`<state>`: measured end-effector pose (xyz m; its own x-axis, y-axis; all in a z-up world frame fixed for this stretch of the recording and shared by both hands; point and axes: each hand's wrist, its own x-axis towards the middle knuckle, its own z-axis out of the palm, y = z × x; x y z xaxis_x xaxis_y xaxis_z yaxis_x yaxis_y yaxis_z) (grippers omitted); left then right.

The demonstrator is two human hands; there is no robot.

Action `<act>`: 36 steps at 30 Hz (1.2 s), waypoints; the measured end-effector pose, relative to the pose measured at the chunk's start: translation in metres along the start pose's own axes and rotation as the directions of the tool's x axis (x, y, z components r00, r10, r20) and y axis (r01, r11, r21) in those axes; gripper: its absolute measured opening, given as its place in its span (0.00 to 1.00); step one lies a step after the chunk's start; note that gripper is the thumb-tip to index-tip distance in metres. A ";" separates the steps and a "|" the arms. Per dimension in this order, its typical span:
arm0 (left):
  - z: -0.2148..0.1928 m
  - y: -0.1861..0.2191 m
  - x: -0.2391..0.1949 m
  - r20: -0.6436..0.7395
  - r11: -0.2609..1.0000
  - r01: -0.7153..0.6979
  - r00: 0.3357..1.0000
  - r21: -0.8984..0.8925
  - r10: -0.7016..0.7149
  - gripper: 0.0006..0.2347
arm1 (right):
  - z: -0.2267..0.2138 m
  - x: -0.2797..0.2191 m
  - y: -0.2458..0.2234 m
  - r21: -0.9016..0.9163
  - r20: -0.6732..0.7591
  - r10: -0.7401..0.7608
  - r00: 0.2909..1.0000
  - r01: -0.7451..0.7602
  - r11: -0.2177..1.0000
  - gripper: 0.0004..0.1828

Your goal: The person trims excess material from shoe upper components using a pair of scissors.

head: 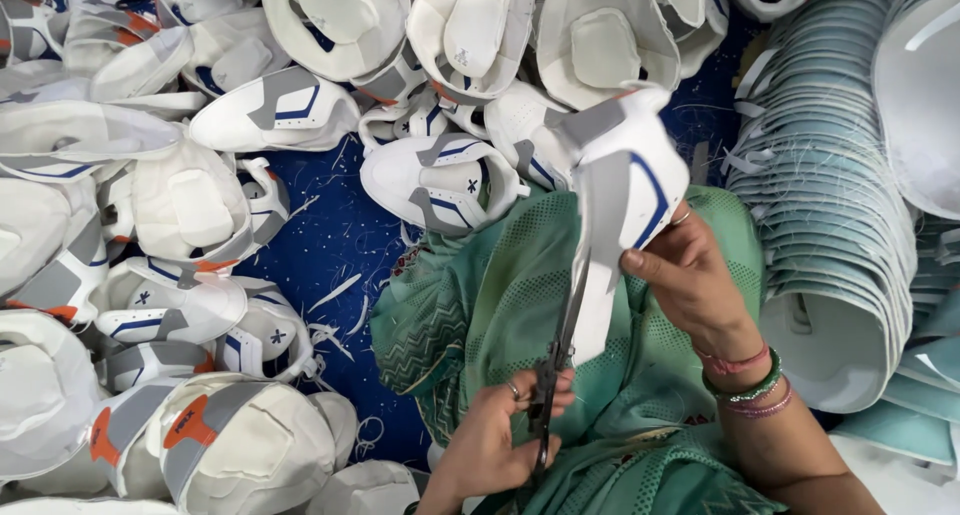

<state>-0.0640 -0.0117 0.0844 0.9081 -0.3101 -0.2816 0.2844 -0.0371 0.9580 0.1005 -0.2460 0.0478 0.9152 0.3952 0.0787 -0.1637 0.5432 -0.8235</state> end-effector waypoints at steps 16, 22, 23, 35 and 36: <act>0.011 0.000 0.000 -0.073 1.000 -0.029 0.997 0.011 0.030 0.22 | -0.008 -0.009 0.016 -0.055 -0.050 0.004 0.999 -0.007 0.998 0.25; 0.018 -0.028 0.002 -0.171 0.998 0.046 0.984 -0.045 -0.053 0.14 | 0.000 -0.010 0.015 -0.084 -0.010 -0.006 1.000 0.005 0.996 0.30; 0.018 -0.028 0.002 -0.170 0.995 0.055 0.983 -0.078 -0.068 0.14 | 0.000 -0.010 0.016 -0.097 -0.017 -0.018 1.000 0.016 0.995 0.30; 0.023 -0.031 0.016 -0.194 0.935 0.026 0.976 -0.353 -0.100 0.11 | 0.004 -0.010 0.024 -0.397 0.005 -0.154 0.988 0.144 0.907 0.29; 0.023 -0.035 0.016 -0.196 0.906 0.036 0.972 -0.422 -0.130 0.11 | 0.002 -0.011 0.025 -0.398 0.007 -0.165 0.986 0.154 0.904 0.29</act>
<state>-0.0664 -0.0371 0.0480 0.9058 -0.1106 -0.4091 0.4204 0.3561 0.8345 0.0856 -0.2350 0.0276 0.9269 0.3057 0.2177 0.1398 0.2569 -0.9563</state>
